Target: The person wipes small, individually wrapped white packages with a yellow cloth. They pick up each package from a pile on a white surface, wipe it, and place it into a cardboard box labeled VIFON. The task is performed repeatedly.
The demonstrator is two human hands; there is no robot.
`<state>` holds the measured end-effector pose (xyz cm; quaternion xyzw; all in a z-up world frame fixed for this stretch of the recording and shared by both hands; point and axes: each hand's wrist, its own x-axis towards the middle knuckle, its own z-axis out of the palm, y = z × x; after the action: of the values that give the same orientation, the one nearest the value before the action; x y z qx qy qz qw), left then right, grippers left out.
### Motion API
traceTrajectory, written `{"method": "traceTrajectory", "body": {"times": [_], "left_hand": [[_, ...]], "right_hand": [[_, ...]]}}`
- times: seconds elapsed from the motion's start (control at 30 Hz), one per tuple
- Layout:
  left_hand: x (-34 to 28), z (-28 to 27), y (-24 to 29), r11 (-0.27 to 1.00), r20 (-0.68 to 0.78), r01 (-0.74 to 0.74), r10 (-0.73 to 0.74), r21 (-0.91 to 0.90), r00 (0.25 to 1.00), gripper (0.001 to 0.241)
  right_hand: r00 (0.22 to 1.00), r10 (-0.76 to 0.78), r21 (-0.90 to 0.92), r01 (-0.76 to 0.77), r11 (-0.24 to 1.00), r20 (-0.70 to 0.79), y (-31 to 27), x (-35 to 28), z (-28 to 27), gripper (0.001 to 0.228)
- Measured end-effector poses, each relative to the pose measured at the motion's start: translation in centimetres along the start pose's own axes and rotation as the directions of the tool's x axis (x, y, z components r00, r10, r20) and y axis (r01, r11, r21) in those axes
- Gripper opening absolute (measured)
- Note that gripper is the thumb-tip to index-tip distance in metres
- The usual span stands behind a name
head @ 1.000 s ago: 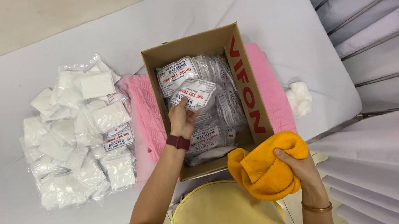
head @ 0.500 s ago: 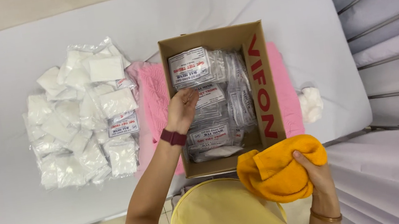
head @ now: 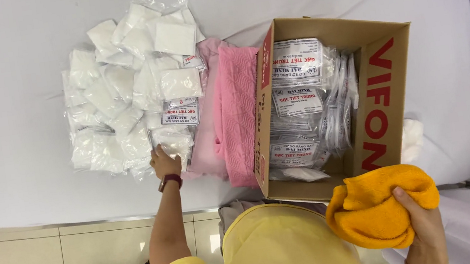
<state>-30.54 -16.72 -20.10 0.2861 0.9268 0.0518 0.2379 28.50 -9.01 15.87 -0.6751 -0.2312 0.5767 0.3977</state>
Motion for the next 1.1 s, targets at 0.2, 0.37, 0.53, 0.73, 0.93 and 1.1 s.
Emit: {"method": "traceTrajectory", "body": {"times": [0.2, 0.37, 0.53, 0.73, 0.93, 1.1], "left_hand": [[-4.1, -4.0, 5.7, 0.988, 0.188, 0.051, -0.079, 0.149, 0.979, 0.125], [-2.7, -3.6, 5.9, 0.992, 0.234, 0.11, -0.12, 0.058, 0.965, 0.126], [-3.2, -5.2, 6.3, 0.957, 0.124, 0.173, -0.147, -0.231, 0.981, 0.1], [-9.1, -8.2, 8.8, 0.382, -0.099, -0.16, 0.174, -0.91, 0.98, 0.082], [-23.5, -13.7, 21.6, -0.05, 0.002, 0.043, 0.629, -0.998, 0.778, 0.078], [-32.7, -12.3, 28.7, -0.129, 0.095, 0.659, 0.951, -0.741, 0.294, 0.068]], "right_hand": [[0.982, 0.107, -0.138, -0.129, 0.982, -0.157, -2.5, -2.6, 3.9, 0.042], [0.98, 0.103, -0.161, -0.131, 0.978, -0.171, -2.7, -3.4, 4.8, 0.044], [0.993, 0.062, -0.125, -0.074, 0.989, -0.096, -2.2, -2.4, 5.0, 0.044], [0.992, -0.092, -0.034, 0.09, 0.995, -0.085, -0.1, -1.8, 5.9, 0.042], [0.882, -0.471, 0.155, 0.466, 0.871, -0.005, 4.0, -4.1, 9.4, 0.053], [0.489, -0.824, -0.127, 0.872, 0.473, 0.286, 5.2, -5.6, 13.5, 0.063]]}}
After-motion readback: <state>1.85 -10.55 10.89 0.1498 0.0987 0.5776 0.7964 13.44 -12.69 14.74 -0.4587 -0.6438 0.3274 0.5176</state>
